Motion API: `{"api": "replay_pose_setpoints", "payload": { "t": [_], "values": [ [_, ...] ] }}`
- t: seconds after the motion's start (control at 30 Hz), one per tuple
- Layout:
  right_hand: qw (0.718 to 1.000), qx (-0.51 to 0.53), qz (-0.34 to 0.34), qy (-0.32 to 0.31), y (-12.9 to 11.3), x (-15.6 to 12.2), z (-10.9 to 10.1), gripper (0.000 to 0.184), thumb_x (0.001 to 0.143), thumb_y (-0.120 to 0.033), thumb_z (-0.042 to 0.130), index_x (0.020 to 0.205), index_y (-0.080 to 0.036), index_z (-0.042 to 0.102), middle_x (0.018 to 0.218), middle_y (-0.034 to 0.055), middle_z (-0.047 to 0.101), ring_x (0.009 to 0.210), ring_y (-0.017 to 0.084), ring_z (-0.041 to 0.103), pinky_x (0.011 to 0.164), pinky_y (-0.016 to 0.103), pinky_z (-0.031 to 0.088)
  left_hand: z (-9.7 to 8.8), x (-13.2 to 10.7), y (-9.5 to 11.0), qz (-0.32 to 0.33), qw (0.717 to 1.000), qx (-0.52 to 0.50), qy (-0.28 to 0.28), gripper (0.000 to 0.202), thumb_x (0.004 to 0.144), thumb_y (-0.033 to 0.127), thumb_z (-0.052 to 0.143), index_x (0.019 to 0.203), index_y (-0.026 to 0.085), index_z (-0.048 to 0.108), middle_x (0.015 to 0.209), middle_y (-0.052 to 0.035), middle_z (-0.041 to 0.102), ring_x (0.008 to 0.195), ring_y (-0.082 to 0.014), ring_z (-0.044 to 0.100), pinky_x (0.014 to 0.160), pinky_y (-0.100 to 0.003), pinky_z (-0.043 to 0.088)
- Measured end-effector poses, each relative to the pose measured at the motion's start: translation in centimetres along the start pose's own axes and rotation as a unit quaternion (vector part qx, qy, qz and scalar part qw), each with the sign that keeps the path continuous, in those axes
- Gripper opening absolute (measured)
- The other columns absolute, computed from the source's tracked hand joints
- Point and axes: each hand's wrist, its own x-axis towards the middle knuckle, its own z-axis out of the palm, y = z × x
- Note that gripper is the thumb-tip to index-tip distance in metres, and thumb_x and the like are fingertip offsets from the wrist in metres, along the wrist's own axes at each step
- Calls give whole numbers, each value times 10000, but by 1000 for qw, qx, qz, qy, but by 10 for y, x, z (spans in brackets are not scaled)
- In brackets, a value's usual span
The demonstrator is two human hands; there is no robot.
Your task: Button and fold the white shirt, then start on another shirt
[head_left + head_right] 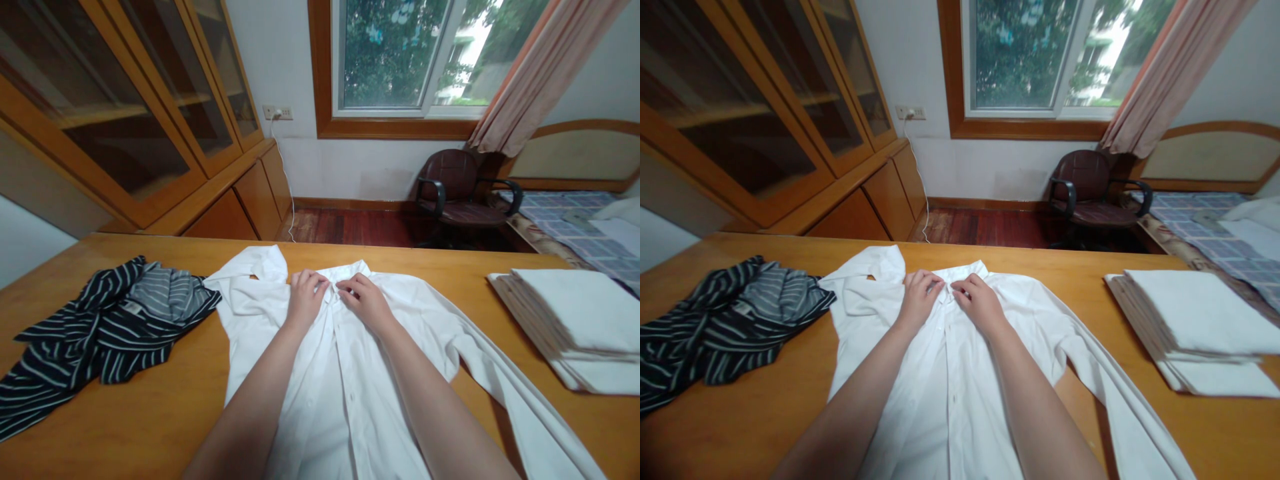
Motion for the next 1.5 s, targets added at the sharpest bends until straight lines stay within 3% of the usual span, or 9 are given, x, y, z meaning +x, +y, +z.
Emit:
{"api": "replay_pose_setpoints", "payload": {
  "t": [0.5, 1.5],
  "values": [
    [1000, -6, 11, -7, 6, 1, 3, 19, 879, -203, 666, 868, -217, 659, 813, -9, 592, 748, 145, 566, 707, 259, 428, -4, -1, 6, 30, 999, -26, -18, 76, 930, 243, 626, 877, 238, 682, 964, -38, 626, 1008, -235, 505, 939, -380, 428],
    [1000, 6, 20, 18, 0, 3, -3, 99, 914, -219, 577, 830, -206, 627, 794, 9, 613, 781, 169, 574, 730, 273, 426, -2, 1, 2, 11, 1000, -28, 2, 55, 918, 233, 644, 879, 233, 683, 935, -35, 632, 980, -228, 526, 912, -365, 439]
  ]
}}
